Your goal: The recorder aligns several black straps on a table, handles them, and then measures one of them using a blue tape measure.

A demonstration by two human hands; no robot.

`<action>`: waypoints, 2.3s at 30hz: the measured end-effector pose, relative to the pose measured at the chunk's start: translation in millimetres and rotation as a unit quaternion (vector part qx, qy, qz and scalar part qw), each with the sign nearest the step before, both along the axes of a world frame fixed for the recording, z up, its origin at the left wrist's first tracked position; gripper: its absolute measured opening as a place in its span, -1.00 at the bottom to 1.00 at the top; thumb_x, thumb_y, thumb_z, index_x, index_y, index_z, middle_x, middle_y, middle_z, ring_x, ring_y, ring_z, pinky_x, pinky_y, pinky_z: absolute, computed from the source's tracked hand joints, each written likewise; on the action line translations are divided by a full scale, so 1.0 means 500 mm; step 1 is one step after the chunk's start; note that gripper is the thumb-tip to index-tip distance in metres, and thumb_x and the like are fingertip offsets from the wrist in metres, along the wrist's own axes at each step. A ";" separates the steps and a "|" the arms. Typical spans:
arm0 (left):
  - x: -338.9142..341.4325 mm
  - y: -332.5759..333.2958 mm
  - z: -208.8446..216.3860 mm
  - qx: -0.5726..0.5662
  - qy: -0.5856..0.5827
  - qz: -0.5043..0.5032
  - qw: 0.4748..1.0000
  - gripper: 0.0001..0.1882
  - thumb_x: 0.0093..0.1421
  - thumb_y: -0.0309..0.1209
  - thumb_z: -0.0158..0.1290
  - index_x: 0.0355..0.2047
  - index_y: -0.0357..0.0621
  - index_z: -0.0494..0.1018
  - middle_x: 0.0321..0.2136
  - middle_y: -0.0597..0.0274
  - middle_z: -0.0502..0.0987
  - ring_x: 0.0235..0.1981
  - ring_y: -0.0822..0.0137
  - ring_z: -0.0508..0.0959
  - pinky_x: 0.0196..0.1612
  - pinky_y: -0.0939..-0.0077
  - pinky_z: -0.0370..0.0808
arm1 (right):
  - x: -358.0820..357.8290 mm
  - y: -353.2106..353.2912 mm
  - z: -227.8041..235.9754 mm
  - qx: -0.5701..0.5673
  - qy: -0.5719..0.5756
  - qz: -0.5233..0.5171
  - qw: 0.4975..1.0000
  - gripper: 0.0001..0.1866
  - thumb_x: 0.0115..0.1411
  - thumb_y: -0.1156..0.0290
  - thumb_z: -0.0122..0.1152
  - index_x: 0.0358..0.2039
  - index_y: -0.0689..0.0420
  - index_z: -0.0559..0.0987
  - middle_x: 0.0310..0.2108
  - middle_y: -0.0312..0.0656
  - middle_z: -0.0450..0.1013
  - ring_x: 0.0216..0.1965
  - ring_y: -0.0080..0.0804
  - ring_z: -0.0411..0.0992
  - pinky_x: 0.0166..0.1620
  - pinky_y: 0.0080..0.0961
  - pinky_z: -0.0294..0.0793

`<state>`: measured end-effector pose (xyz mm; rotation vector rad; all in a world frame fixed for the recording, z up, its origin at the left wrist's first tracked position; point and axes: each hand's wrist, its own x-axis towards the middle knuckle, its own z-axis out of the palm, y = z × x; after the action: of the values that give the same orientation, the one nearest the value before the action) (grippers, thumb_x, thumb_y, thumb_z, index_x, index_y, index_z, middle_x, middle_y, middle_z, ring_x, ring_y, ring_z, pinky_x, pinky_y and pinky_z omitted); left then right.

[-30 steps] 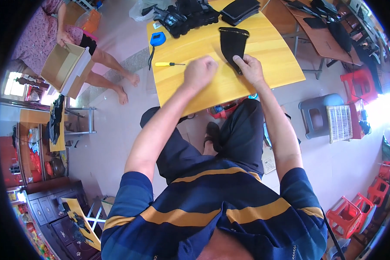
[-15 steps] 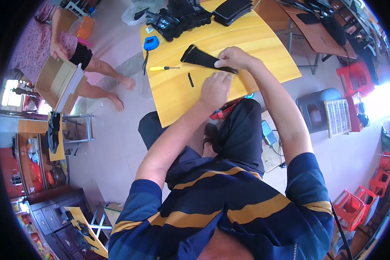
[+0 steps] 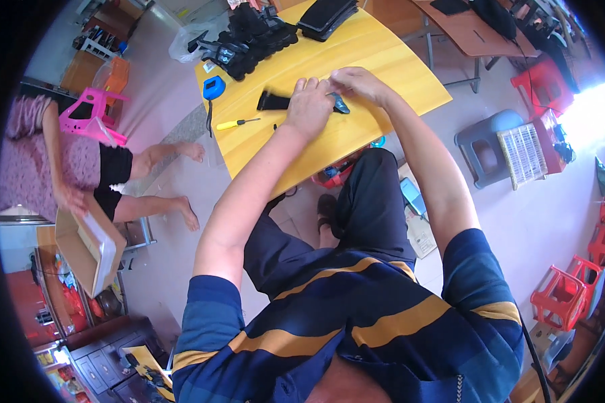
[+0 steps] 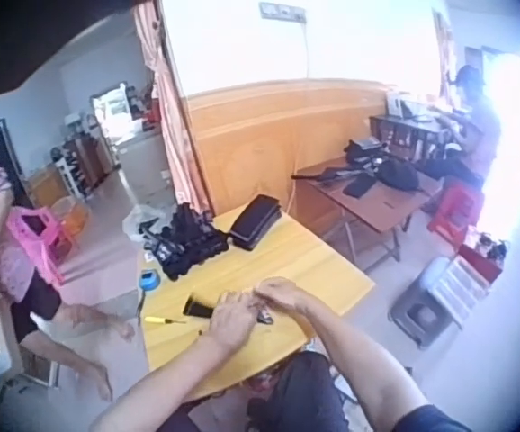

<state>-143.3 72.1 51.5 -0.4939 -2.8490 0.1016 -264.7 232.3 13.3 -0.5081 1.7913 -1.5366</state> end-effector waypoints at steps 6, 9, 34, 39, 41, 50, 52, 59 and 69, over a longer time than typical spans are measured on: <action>-0.056 0.000 0.021 -0.048 -0.163 -0.036 0.985 -0.82 0.19 -0.29 0.15 -0.27 -0.02 0.68 -0.23 0.09 0.65 -0.01 0.06 0.60 0.28 -0.01 0.37 | 0.079 0.072 -0.093 -0.036 0.267 -0.357 0.894 -0.73 0.33 0.25 0.20 -0.18 0.18 0.68 -0.33 -0.15 0.65 -0.31 -0.45 0.59 -0.15 -0.49 0.56; -0.068 0.018 0.038 -0.053 -0.215 -0.030 0.975 -0.78 0.26 -0.30 0.08 -0.19 -0.03 0.66 -0.22 0.05 0.68 -0.10 0.02 0.66 0.08 0.04 0.53 | 0.117 0.084 -0.089 -0.026 0.284 -0.364 0.887 -0.80 0.30 0.34 0.23 -0.19 0.17 0.68 -0.35 -0.12 0.64 -0.31 -0.40 0.59 -0.15 -0.46 0.56; -0.114 0.017 0.026 0.091 -0.315 0.164 0.930 -0.72 0.16 -0.25 0.14 -0.21 -0.12 0.69 -0.15 -0.08 0.67 -0.06 -0.04 0.66 0.00 0.12 0.59 | 0.203 -0.005 -0.017 0.263 0.357 -0.317 0.838 -0.68 0.14 0.08 0.32 -0.46 0.10 0.73 -0.39 -0.02 0.59 -0.32 -0.03 0.60 -0.22 -0.11 0.56; -0.107 0.014 0.012 0.116 -0.309 0.192 0.924 -0.71 0.19 -0.27 0.11 -0.20 -0.14 0.69 -0.15 -0.10 0.67 -0.06 -0.05 0.66 0.01 0.11 0.58 | 0.205 -0.028 -0.022 0.298 0.356 -0.341 0.817 -0.66 0.11 0.09 0.29 -0.44 0.14 0.73 -0.38 0.01 0.60 -0.30 -0.04 0.61 -0.20 -0.07 0.55; -0.103 0.004 0.003 0.130 -0.300 0.188 0.926 -0.71 0.19 -0.28 0.09 -0.21 -0.14 0.69 -0.15 -0.09 0.67 -0.06 -0.04 0.66 0.01 0.11 0.58 | 0.206 -0.034 -0.020 0.299 0.358 -0.342 0.816 -0.67 0.10 0.11 0.28 -0.43 0.14 0.73 -0.37 0.01 0.60 -0.30 -0.03 0.61 -0.20 -0.07 0.55; -0.084 -0.002 -0.020 0.173 -0.228 0.161 0.945 -0.87 0.11 -0.30 0.17 -0.46 0.00 0.68 -0.38 0.05 0.68 -0.29 0.02 0.67 -0.17 0.16 0.60 | 0.193 -0.032 0.000 0.339 0.244 -0.324 0.849 -0.73 0.00 0.18 0.25 -0.40 0.07 0.73 -0.34 0.02 0.64 -0.23 0.01 0.62 -0.12 -0.14 0.59; -0.084 0.001 -0.020 0.167 -0.240 0.173 0.941 -0.87 0.10 -0.30 0.17 -0.43 0.03 0.69 -0.35 0.07 0.69 -0.26 0.02 0.68 -0.14 0.15 0.60 | 0.195 -0.031 0.001 0.344 0.229 -0.319 0.853 -0.72 0.00 0.17 0.24 -0.38 0.06 0.74 -0.33 0.03 0.65 -0.21 0.01 0.63 -0.10 -0.15 0.60; -0.095 -0.002 -0.012 0.141 -0.231 0.185 0.945 -0.84 0.13 -0.28 0.15 -0.37 0.07 0.71 -0.31 0.10 0.70 -0.21 0.04 0.68 -0.10 0.17 0.60 | 0.200 -0.039 -0.003 0.377 0.268 -0.303 0.833 -0.71 0.03 0.20 0.23 -0.35 0.09 0.74 -0.32 0.03 0.64 -0.21 0.01 0.63 -0.10 -0.13 0.60; -0.098 -0.008 0.010 0.156 -0.278 0.162 0.934 -0.74 0.18 -0.27 0.15 -0.22 -0.12 0.70 -0.15 -0.02 0.68 -0.05 -0.01 0.66 0.01 0.15 0.59 | 0.226 -0.013 -0.012 0.316 0.389 -0.310 0.808 -0.77 0.10 0.32 0.21 -0.33 0.17 0.69 -0.30 0.03 0.59 -0.30 0.04 0.60 -0.20 -0.07 0.58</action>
<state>-192.3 68.1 56.6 0.0316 -3.3744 -0.5048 -151.6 226.0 7.5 -0.2129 3.1916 -0.9964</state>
